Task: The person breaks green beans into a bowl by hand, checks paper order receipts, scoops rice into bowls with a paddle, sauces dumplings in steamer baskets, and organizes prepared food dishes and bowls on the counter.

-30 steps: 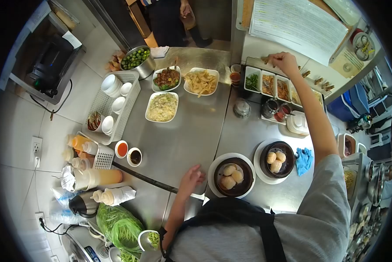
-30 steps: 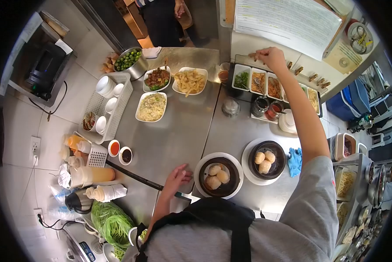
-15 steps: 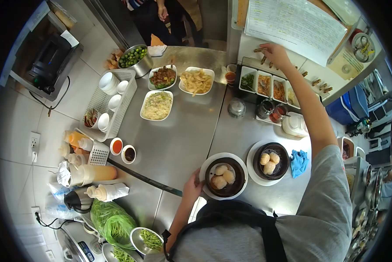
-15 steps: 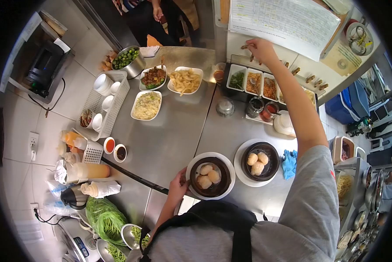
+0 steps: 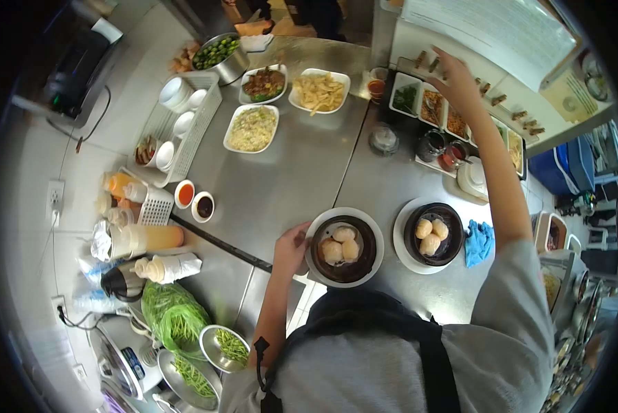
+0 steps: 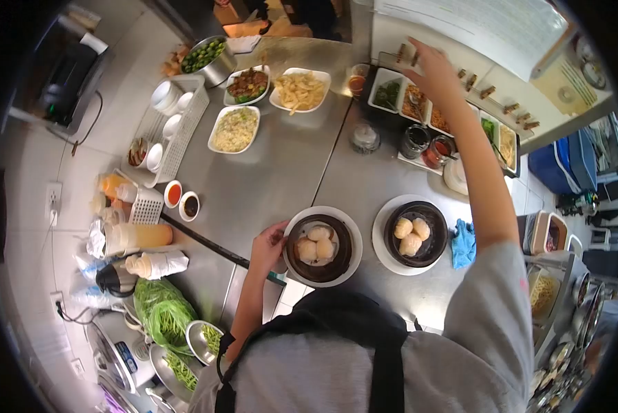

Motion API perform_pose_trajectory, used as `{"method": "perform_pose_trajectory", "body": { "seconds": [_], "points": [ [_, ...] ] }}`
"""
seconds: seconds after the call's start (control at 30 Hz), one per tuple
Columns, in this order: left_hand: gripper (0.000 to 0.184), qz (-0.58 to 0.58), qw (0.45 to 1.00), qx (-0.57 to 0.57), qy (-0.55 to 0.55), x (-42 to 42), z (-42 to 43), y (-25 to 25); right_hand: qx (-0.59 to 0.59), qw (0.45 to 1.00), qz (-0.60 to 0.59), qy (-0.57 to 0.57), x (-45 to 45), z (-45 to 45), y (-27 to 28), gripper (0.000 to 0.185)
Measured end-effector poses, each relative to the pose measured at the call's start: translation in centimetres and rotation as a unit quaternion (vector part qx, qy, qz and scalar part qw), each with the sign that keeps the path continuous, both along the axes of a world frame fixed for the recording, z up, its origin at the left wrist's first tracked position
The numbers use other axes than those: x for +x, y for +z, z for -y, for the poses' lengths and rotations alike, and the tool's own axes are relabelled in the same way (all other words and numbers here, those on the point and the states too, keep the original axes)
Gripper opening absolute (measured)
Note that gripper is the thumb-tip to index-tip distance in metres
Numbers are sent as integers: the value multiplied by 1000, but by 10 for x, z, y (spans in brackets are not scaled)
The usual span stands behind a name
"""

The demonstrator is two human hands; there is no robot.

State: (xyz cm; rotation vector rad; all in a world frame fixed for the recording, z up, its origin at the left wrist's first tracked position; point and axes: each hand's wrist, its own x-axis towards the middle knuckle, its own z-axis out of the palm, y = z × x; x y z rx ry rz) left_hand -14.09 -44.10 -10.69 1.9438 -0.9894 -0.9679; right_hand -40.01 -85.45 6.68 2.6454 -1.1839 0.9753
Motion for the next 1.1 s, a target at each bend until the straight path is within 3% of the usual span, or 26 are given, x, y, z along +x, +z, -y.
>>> {"method": "perform_pose_trajectory", "body": {
  "seconds": [0.07, 0.1, 0.17, 0.2, 0.23, 0.27, 0.33, 0.4, 0.53, 0.6, 0.67, 0.73, 0.77, 0.83, 0.93, 0.97, 1.03, 1.1],
  "points": [
    [41, 61, 997, -22, -29, 4, 3, 4, 70, 993, 91, -35, -52, -53, -13, 36],
    [42, 92, 994, -32, -40, 7, 5, 8, 100, 980, 99, -141, -79, -86, -19, 30],
    [40, 97, 993, -21, -56, 13, 11, 15, 185, 948, 184, -182, -153, -131, -65, 28],
    [39, 118, 990, -27, -68, 16, 12, 15, 259, 915, 108, -291, -203, -153, -100, 30],
    [38, 137, 987, -30, -81, 17, 10, 16, 215, 946, 39, -239, -261, -174, -149, 33],
    [36, 146, 985, -25, -82, 18, 9, 20, 267, 944, -49, -191, -290, -201, -167, 34],
    [34, 163, 981, -20, -102, 21, 11, 34, 249, 954, -74, -147, -305, -251, -190, 30],
    [31, 135, 989, -31, -58, 34, 10, 26, 248, 938, -6, -244, -277, -282, -178, 21],
    [26, 178, 982, -55, 37, 82, 25, 59, 256, 932, 38, -252, -271, -280, -177, 23],
    [26, 246, 966, 23, 71, 121, 35, 97, 310, 912, -49, -263, -273, -271, -166, 31],
    [27, 256, 958, -38, 125, 172, 40, 105, 373, 869, -127, -299, -283, -250, -161, 43],
    [19, 415, 893, 22, 175, 230, 50, 97, 371, 900, 3, -230, -297, -239, -159, 34],
    [18, 456, 868, 9, 195, 254, 51, 94, 322, 906, -78, -264, -299, -233, -153, 41],
    [20, 536, 813, -18, 227, 302, 48, 89, 296, 912, -60, -278, -265, -221, -121, 46],
    [25, 546, 816, 76, 174, 360, 53, 82, 289, 936, 24, -198, -185, -205, -82, 40],
    [25, 557, 812, 101, 141, 371, 58, 80, 346, 921, 11, -178, -148, -202, -63, 36],
    [24, 574, 800, 155, 78, 389, 62, 74, 303, 952, -2, -32, -89, -187, -62, 35],
    [20, 581, 800, 122, 84, 398, 65, 68, 323, 945, -54, 12, -10, -183, -41, 31]
  ]
}}
